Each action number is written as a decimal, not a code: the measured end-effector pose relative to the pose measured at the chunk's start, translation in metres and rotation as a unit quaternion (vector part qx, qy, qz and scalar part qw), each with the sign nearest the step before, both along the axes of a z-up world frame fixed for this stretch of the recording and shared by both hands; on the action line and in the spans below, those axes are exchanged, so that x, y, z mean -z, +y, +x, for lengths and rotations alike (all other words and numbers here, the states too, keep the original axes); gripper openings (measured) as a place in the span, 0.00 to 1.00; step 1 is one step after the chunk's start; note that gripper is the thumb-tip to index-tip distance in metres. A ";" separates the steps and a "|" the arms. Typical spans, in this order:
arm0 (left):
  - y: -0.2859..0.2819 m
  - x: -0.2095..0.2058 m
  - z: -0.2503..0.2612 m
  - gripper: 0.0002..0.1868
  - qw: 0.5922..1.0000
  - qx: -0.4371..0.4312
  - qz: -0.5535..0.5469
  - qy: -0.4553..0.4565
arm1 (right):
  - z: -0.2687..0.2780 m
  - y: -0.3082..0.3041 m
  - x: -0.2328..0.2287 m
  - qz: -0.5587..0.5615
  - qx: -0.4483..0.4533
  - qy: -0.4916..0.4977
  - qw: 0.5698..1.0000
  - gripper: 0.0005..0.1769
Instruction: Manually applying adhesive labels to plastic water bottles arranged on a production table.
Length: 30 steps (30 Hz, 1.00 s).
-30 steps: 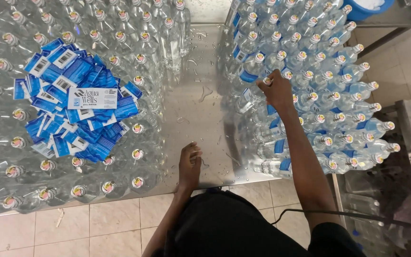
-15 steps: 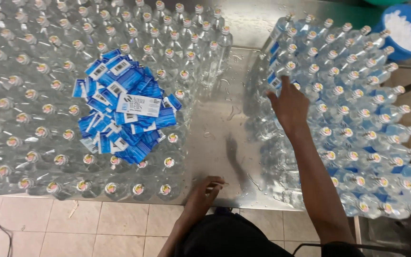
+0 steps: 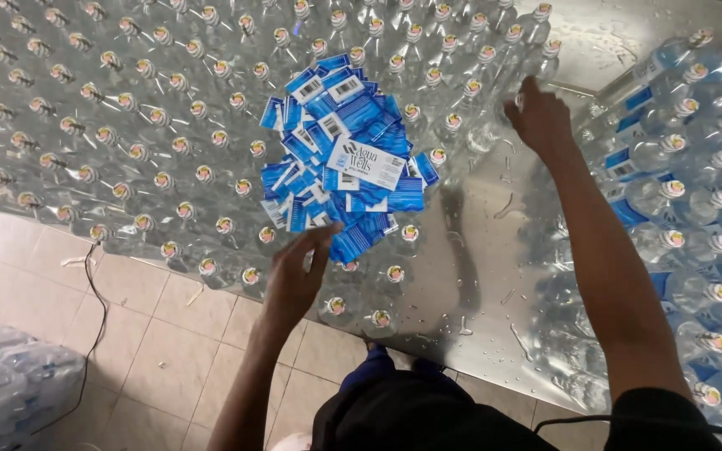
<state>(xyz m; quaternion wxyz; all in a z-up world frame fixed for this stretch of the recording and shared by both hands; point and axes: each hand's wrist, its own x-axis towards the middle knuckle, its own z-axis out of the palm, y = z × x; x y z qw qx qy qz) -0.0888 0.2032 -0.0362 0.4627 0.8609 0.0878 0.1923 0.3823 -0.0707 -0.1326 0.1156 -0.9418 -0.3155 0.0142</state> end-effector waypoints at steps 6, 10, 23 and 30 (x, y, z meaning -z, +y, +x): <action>0.046 0.022 0.115 0.28 0.977 -0.055 0.194 0.064 | -0.110 -0.045 -0.016 0.065 0.114 0.086 0.988 0.26; 0.047 0.029 0.143 0.43 0.936 -0.073 0.323 0.119 | -0.185 -0.069 -0.042 0.035 0.137 0.144 0.979 0.25; 0.062 0.037 0.141 0.20 0.991 -0.013 -0.034 0.132 | -0.339 -0.111 -0.085 -0.056 0.173 0.288 0.940 0.26; -0.051 -0.002 0.093 0.23 0.952 0.030 -0.303 0.038 | -0.339 -0.089 -0.133 0.132 0.122 0.141 0.974 0.34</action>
